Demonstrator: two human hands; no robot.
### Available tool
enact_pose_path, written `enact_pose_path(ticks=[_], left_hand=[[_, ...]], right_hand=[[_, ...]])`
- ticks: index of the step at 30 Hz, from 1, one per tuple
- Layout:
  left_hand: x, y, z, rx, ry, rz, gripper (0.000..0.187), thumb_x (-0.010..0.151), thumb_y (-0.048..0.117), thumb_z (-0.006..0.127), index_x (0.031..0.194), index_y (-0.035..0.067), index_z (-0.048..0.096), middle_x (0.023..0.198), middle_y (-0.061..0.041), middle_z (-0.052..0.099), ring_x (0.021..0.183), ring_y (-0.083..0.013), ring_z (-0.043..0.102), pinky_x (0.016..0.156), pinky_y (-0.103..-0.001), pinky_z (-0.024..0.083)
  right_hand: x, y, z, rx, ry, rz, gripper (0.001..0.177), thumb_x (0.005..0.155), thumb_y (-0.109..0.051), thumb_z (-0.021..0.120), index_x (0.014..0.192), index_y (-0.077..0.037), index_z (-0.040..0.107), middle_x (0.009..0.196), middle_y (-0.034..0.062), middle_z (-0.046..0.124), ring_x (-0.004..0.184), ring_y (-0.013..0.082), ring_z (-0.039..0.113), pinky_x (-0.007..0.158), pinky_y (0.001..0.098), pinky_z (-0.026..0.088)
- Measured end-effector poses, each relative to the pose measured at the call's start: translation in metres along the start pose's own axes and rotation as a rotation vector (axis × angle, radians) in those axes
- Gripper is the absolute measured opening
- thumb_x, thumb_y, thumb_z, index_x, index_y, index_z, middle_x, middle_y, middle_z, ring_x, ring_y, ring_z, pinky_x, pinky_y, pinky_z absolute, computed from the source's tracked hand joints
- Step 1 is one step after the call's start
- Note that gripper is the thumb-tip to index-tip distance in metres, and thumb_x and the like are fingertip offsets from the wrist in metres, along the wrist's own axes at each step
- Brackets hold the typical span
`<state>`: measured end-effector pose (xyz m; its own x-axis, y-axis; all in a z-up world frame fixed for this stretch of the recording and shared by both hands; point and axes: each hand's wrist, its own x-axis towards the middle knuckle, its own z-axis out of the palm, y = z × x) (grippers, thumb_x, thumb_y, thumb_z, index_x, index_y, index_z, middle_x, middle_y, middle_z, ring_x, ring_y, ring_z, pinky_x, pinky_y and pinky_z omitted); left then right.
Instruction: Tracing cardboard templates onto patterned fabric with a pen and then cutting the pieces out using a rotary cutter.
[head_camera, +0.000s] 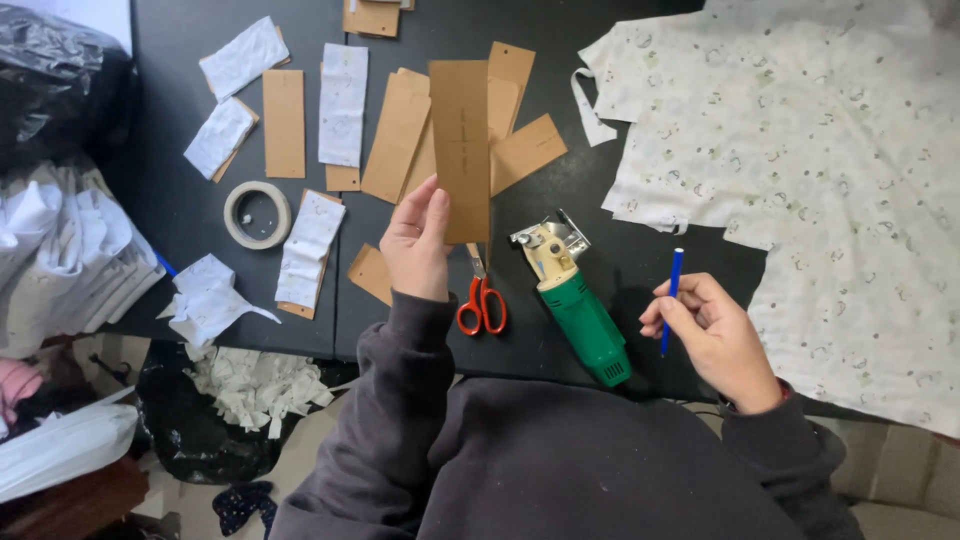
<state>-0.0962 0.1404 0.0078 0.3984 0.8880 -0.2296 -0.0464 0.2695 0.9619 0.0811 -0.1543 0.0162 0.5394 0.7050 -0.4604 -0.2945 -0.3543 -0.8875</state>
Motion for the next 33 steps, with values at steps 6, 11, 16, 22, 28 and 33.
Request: enact_pose_path(ticks=[6,11,16,22,28,33], left_hand=[[-0.058,-0.063,0.076,-0.061,-0.328,-0.194,0.034,0.103,0.013,0.067,0.133,-0.003,0.064,0.111,-0.005,0.072,0.097,-0.0080,0.066,0.087,-0.023,0.053],[-0.128,-0.103,0.151,-0.049,-0.688,-0.412,0.032,0.102,0.014,0.067,0.128,-0.003,0.064,0.110,-0.009,0.076,0.100,-0.0106,0.069,0.090,-0.026,0.055],[-0.137,-0.082,0.192,0.304,-0.913,-0.197,0.036,0.098,0.017,0.071,0.130,0.006,0.062,0.124,-0.009,0.070,0.118,-0.0206,0.066,0.096,-0.034,0.054],[-0.142,-0.130,0.203,0.811,-0.972,0.307,0.032,0.091,0.015,0.071,0.122,0.017,0.067,0.133,-0.005,0.067,0.119,-0.0292,0.066,0.099,-0.041,0.053],[-0.149,-0.166,0.220,1.008,-0.969,0.520,0.034,0.087,0.013,0.068,0.121,0.019,0.068,0.141,-0.001,0.061,0.133,-0.0250,0.057,0.111,-0.049,0.043],[-0.154,-0.192,0.232,1.131,-0.972,0.685,0.036,0.091,0.014,0.063,0.127,0.019,0.065,0.148,0.001,0.055,0.143,-0.0222,0.047,0.118,-0.059,0.035]], right_hand=[[-0.014,0.015,-0.002,0.005,0.106,-0.026,0.023,0.098,-0.010,0.058,0.118,-0.001,0.059,0.101,0.0030,0.068,0.073,0.0099,0.053,0.066,0.0240,0.046],[-0.035,0.024,-0.031,0.035,0.436,-0.162,0.018,0.098,-0.007,0.072,0.113,0.001,0.064,0.099,-0.0010,0.069,0.086,0.0044,0.062,0.077,0.0196,0.050],[-0.049,0.076,-0.130,-0.132,0.677,-0.085,0.024,0.094,-0.005,0.077,0.113,0.000,0.065,0.091,-0.0003,0.070,0.080,0.0057,0.062,0.073,0.0211,0.049],[-0.032,0.134,-0.158,-0.458,0.614,0.070,0.033,0.085,-0.010,0.086,0.112,-0.002,0.067,0.080,0.0012,0.068,0.068,0.0087,0.055,0.065,0.0256,0.047],[-0.026,0.141,-0.150,-0.346,0.616,0.034,0.032,0.086,-0.013,0.085,0.111,-0.004,0.067,0.078,-0.0004,0.069,0.066,0.0058,0.057,0.063,0.0239,0.048],[-0.022,0.132,-0.150,-0.418,0.609,0.016,0.032,0.086,-0.014,0.086,0.109,-0.003,0.067,0.076,0.0012,0.069,0.062,0.0074,0.057,0.060,0.0249,0.047]])
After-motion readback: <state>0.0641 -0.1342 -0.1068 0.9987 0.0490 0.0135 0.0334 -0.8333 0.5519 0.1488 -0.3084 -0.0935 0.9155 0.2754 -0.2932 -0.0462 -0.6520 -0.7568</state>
